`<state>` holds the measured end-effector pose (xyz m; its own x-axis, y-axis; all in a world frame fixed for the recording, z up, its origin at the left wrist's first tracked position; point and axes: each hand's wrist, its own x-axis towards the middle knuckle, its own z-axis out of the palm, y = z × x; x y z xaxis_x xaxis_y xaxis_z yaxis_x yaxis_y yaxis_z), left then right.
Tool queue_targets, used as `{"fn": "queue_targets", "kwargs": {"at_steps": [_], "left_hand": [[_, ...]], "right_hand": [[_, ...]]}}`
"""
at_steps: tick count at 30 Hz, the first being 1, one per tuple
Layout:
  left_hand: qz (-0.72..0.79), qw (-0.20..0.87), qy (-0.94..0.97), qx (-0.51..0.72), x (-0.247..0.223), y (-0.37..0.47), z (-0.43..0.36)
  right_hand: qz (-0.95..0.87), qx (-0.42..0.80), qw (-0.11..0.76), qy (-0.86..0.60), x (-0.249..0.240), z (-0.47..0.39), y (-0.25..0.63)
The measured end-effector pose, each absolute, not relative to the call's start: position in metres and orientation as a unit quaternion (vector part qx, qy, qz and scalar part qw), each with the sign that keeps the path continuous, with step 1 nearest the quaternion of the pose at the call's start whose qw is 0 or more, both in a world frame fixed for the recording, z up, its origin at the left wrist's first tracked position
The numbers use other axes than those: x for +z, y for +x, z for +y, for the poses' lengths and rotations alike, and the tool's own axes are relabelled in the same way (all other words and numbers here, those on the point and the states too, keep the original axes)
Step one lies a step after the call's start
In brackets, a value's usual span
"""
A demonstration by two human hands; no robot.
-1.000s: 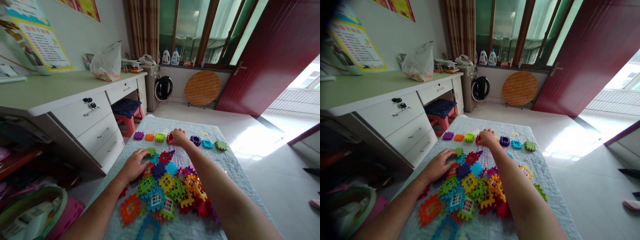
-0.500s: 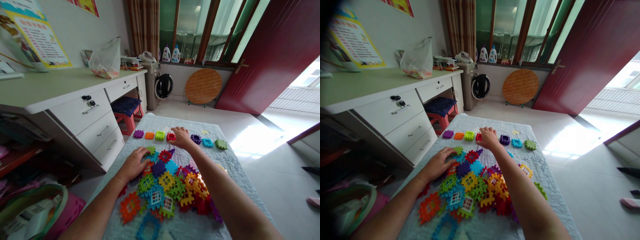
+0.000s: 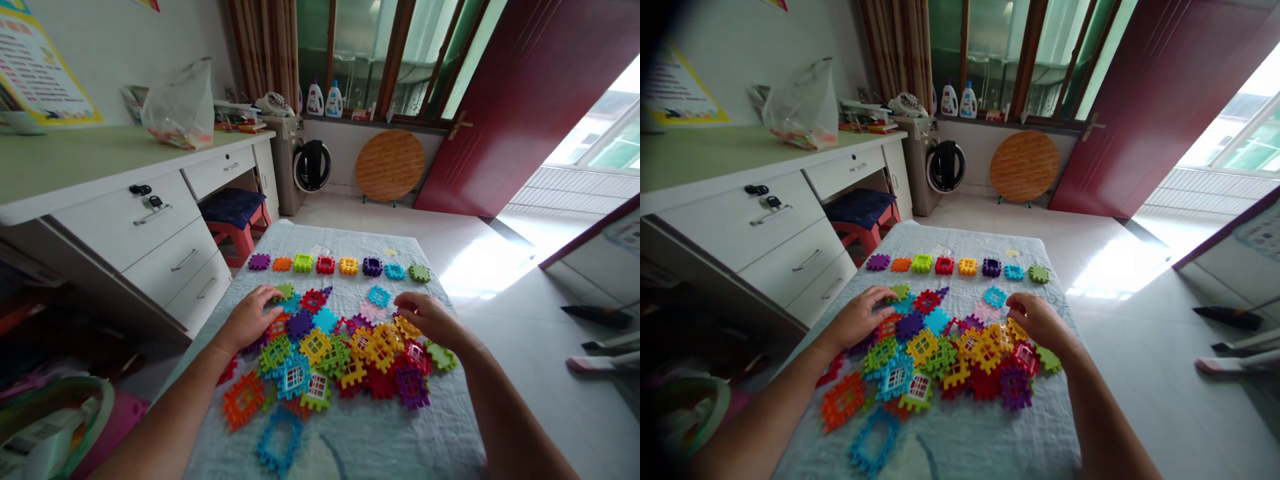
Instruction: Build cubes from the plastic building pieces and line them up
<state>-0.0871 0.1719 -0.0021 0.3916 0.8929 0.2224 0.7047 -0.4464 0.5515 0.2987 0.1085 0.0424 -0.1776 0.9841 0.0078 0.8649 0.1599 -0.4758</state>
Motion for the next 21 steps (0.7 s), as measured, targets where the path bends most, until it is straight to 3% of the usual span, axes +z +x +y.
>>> {"fn": "queue_targets", "kwargs": {"at_steps": [6,15,21], "left_hand": [[0.497,0.184,0.811,0.25,-0.001,-0.086,0.173],[0.494,0.176,0.814,0.25,-0.002,-0.086,0.173],[0.492,0.177,0.815,0.251,-0.004,-0.087,0.174]], "right_hand": [[-0.731,0.254,0.164,-0.611,0.042,0.1,0.317],[-0.816,0.197,0.025,-0.543,0.05,0.089,0.28],[-0.808,0.182,0.062,-0.557,0.051,0.088,0.277]]}}
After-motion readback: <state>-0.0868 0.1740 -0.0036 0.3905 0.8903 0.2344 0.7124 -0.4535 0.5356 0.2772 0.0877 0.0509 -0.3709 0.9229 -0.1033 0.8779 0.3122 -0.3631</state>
